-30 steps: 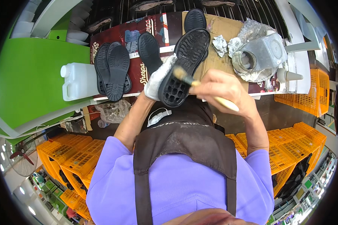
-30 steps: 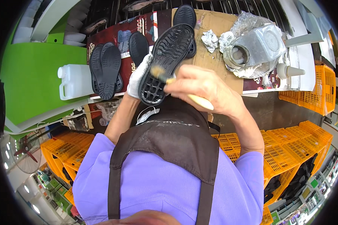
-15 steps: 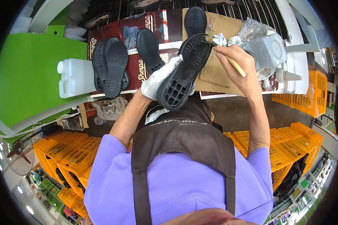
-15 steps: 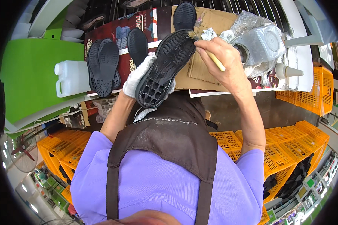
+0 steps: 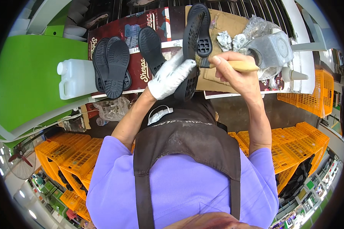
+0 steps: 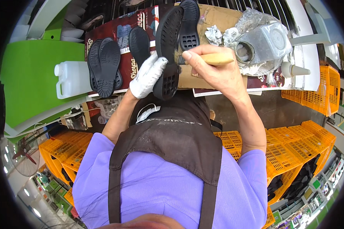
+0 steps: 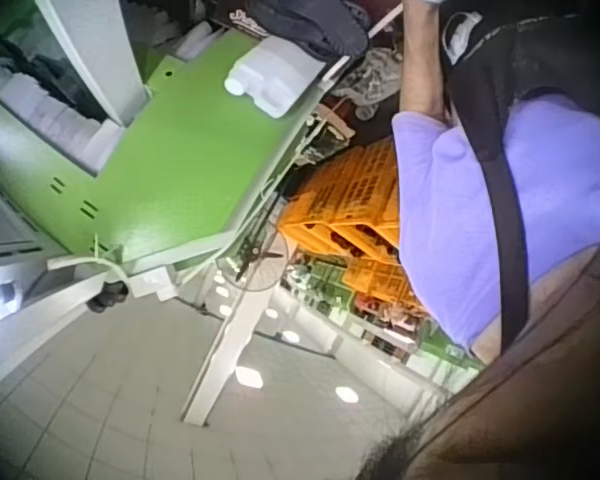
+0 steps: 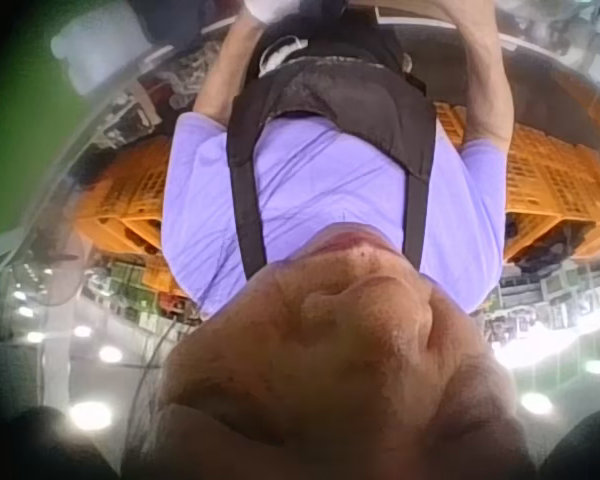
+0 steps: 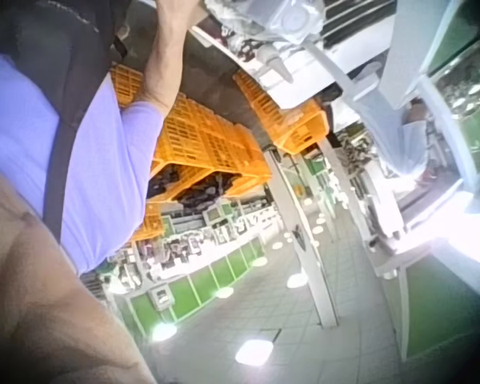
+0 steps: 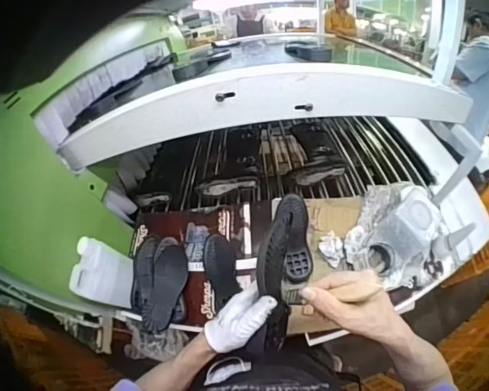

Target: The person applies a dark liquid adhesive to the soles of black slip-on shoes using a brush. They hold the shoes with gloved hands, systematically coating the textured surfaces and dipping the brush into a container to reload the adhesive.

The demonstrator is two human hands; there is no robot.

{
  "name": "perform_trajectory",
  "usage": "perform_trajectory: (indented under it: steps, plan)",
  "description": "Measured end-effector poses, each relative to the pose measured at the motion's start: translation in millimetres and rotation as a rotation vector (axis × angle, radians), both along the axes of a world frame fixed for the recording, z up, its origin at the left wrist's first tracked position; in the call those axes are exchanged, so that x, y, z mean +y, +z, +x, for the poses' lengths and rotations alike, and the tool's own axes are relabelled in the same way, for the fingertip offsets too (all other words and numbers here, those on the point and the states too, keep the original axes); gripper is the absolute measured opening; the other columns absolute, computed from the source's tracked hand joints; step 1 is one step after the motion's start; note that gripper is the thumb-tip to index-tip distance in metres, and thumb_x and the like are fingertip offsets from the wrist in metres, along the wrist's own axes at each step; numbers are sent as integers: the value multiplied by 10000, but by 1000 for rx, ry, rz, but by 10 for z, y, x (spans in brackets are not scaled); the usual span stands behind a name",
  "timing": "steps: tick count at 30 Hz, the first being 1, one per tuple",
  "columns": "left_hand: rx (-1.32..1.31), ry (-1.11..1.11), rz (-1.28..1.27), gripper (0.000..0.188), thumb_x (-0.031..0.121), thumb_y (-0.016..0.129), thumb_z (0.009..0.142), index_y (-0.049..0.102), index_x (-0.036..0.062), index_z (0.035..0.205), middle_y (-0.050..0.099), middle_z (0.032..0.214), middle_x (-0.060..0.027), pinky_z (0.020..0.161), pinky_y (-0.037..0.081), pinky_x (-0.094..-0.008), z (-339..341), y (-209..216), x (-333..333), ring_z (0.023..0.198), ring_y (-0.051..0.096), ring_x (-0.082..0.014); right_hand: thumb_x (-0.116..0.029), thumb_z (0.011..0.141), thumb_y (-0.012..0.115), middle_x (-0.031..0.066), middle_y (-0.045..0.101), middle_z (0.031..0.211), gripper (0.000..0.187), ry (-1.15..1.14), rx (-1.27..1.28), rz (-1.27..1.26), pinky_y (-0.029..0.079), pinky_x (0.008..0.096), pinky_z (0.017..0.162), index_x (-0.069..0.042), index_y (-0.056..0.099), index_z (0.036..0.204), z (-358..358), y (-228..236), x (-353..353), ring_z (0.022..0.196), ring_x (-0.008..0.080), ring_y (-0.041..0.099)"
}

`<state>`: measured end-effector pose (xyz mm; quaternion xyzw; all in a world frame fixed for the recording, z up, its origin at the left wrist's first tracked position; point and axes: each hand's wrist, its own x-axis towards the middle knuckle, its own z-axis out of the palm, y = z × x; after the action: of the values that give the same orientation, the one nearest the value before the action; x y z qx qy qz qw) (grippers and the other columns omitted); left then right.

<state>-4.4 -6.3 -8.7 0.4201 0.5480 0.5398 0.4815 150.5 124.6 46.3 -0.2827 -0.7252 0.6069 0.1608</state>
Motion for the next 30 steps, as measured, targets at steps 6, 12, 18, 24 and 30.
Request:
perform_trajectory:
  steps: [6, 12, 18, 24, 30]
  plan:
    - [-183, 164, 75, 397, 262, 468, 922, 422, 12, 1227, 517, 1038, -30, 869, 373, -258, -58, -17, 94, 934, 459, -112, -155, 810, 648, 40, 602, 599, 168, 103, -3, 105, 440, 206, 479, 13, 657, 804, 105, 32, -61, 533, 63, 554]
    - [-262, 167, 181, 456, 227, 580, 867, 417, 19, 1238, 540, 1078, -43, 869, 407, -253, -195, 77, 143, 934, 505, -95, -146, 798, 657, 60, 622, 627, 153, 152, 66, 224, 450, 216, 488, 6, 660, 792, 146, 39, -31, 531, 87, 571]
    - [-184, 121, 211, 813, 140, 794, 660, 313, 6, 1301, 547, 1146, -118, 886, 459, -313, -232, 170, 71, 1005, 557, -172, -160, 806, 654, 50, 610, 607, 179, 92, -10, 129, 440, 213, 484, 18, 655, 786, 125, 88, 31, 526, 80, 566]
    - [546, 126, 394, 544, 121, 729, 690, 475, 10, 1158, 569, 1049, -112, 828, 438, -334, -151, 233, 99, 939, 558, -216, -287, 813, 651, 21, 564, 526, 293, -17, -87, 18, 394, 198, 421, -3, 659, 743, 36, 131, 126, 455, 53, 510]
    - [155, 48, 231, 327, 81, 648, 730, 530, 17, 1028, 570, 1065, -146, 838, 435, -357, -137, 119, 109, 967, 553, -290, -321, 857, 595, 9, 517, 499, 338, -93, -22, -96, 348, 162, 380, -4, 652, 757, -69, 87, 150, 408, 48, 455]
